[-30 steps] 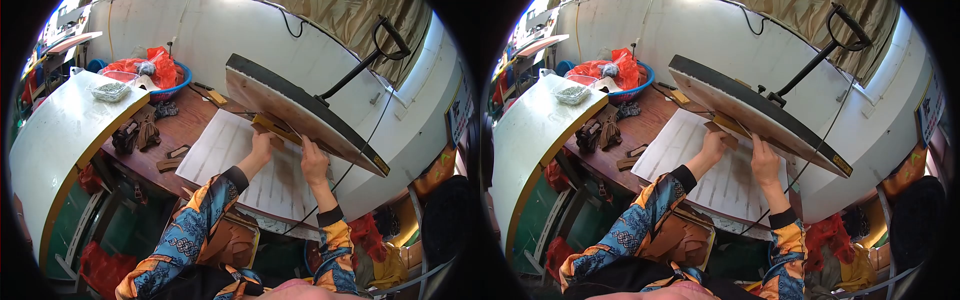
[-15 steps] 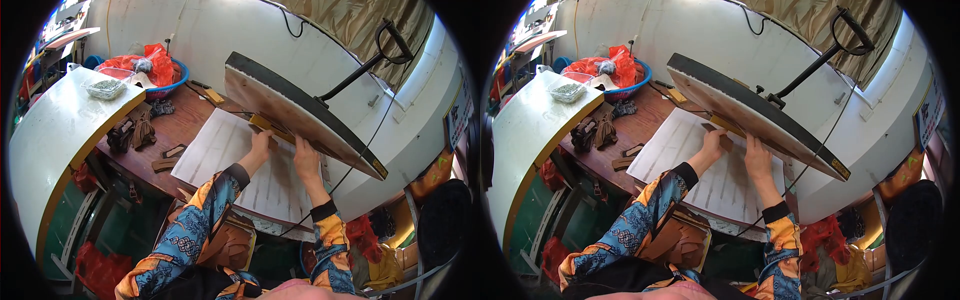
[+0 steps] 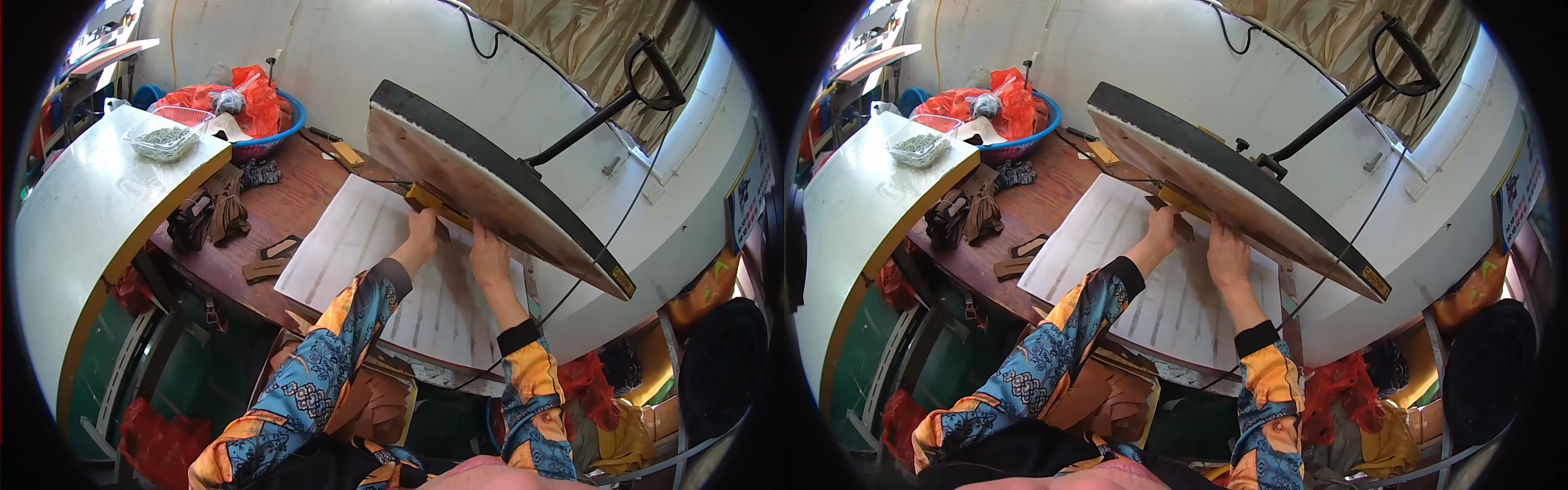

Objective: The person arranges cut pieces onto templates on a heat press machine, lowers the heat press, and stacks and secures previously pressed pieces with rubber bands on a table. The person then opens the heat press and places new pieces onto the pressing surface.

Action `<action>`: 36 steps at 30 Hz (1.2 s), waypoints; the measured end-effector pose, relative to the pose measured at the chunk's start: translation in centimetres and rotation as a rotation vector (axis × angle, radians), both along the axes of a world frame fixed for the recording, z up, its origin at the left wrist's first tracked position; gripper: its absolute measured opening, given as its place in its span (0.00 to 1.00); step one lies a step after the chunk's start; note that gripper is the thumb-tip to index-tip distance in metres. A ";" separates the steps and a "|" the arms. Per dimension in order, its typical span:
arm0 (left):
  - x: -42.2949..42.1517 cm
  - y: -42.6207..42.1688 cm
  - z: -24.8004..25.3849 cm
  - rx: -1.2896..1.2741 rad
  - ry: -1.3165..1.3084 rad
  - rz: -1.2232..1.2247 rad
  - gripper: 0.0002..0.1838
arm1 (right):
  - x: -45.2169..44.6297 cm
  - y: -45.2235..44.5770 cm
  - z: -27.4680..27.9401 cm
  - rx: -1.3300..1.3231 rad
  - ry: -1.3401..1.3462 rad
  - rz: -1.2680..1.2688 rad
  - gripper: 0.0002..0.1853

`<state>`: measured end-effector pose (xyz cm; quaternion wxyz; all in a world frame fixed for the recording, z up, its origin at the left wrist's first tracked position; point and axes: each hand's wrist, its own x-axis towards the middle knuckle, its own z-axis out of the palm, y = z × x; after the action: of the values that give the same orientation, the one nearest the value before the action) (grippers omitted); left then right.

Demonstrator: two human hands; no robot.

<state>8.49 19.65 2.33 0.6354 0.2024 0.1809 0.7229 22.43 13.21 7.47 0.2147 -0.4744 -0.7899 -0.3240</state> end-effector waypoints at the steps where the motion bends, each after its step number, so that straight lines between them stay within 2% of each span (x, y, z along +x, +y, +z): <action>1: 0.9 1.7 -0.6 0.075 -0.018 0.078 0.10 | -0.3 0.1 -0.3 -0.048 0.012 -0.021 0.21; 2: 1.6 3.3 -1.2 0.149 -0.035 0.156 0.10 | -0.6 0.1 -0.6 -0.096 0.024 -0.042 0.21; 5: 2.0 3.8 -1.0 0.104 -0.072 0.155 0.12 | -0.5 -0.3 -1.5 -0.153 -0.013 0.071 0.22; 8: 2.6 5.7 -2.7 -0.074 -0.171 0.189 0.14 | -0.5 -0.4 -1.6 -0.096 0.006 -0.012 0.19; 10: 3.3 9.3 -6.2 -0.145 -0.202 0.197 0.13 | -0.4 0.9 -1.6 -0.007 0.003 -0.010 0.19; 11: 3.1 9.5 -6.5 -0.164 -0.181 0.191 0.13 | -0.5 1.8 -1.7 0.040 0.005 -0.007 0.18; 14: 1.5 7.3 -4.4 -0.195 -0.050 0.150 0.12 | -1.2 3.7 -2.3 0.026 -0.025 -0.060 0.18; 17: 0.9 7.9 -3.9 -0.035 -0.082 0.046 0.11 | -1.9 4.4 -3.0 -0.020 -0.018 -0.093 0.17; 20: 1.3 8.1 -3.1 -0.069 -0.032 0.124 0.13 | -2.1 4.1 -3.4 -0.212 0.040 -0.037 0.17; 23: 2.1 8.9 -4.0 -0.171 -0.070 0.285 0.14 | -1.9 2.2 -3.7 -0.188 0.174 -0.012 0.15; 24: 1.6 8.5 -4.4 -0.089 -0.045 0.175 0.13 | -1.6 1.0 -3.6 -0.162 0.233 0.032 0.14; 26: -1.9 4.7 -3.1 0.074 0.017 -0.022 0.13 | -1.0 -2.9 -2.8 -0.113 0.362 0.147 0.13; 28: -4.9 0.8 -1.5 0.094 -0.177 -0.269 0.15 | -0.3 -8.0 -1.9 -0.282 0.604 0.152 0.13; 29: -6.8 -0.4 -2.0 0.062 0.046 -0.125 0.16 | 1.1 -9.5 -2.8 -0.349 0.703 0.157 0.14; 30: -9.5 -3.9 -1.3 0.036 0.222 -0.094 0.13 | 1.1 -12.4 -2.0 -0.436 0.830 0.132 0.15; 31: -11.2 -5.4 -1.5 0.051 0.018 0.012 0.11 | 2.6 -13.2 -3.8 -0.456 0.965 0.279 0.15; 33: -16.5 -13.8 -0.2 0.144 0.050 0.099 0.14 | 3.5 -15.3 -5.7 -0.532 1.169 0.292 0.16; 34: -20.6 -17.9 0.2 0.064 0.182 0.201 0.15 | 3.3 -16.5 -6.2 -0.514 1.176 0.269 0.14; 35: -24.0 -22.3 0.7 -0.022 0.304 0.273 0.15 | 3.4 -16.6 -6.6 -0.515 1.064 0.088 0.13; 36: -26.2 -26.6 1.4 -0.103 0.412 0.303 0.16 | 2.3 -18.9 -5.4 -0.532 1.053 0.182 0.13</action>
<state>-17.71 -6.91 3.73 0.4790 0.2836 0.3713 0.7431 24.75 -5.65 2.03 0.4783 -0.5390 -0.6686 0.1837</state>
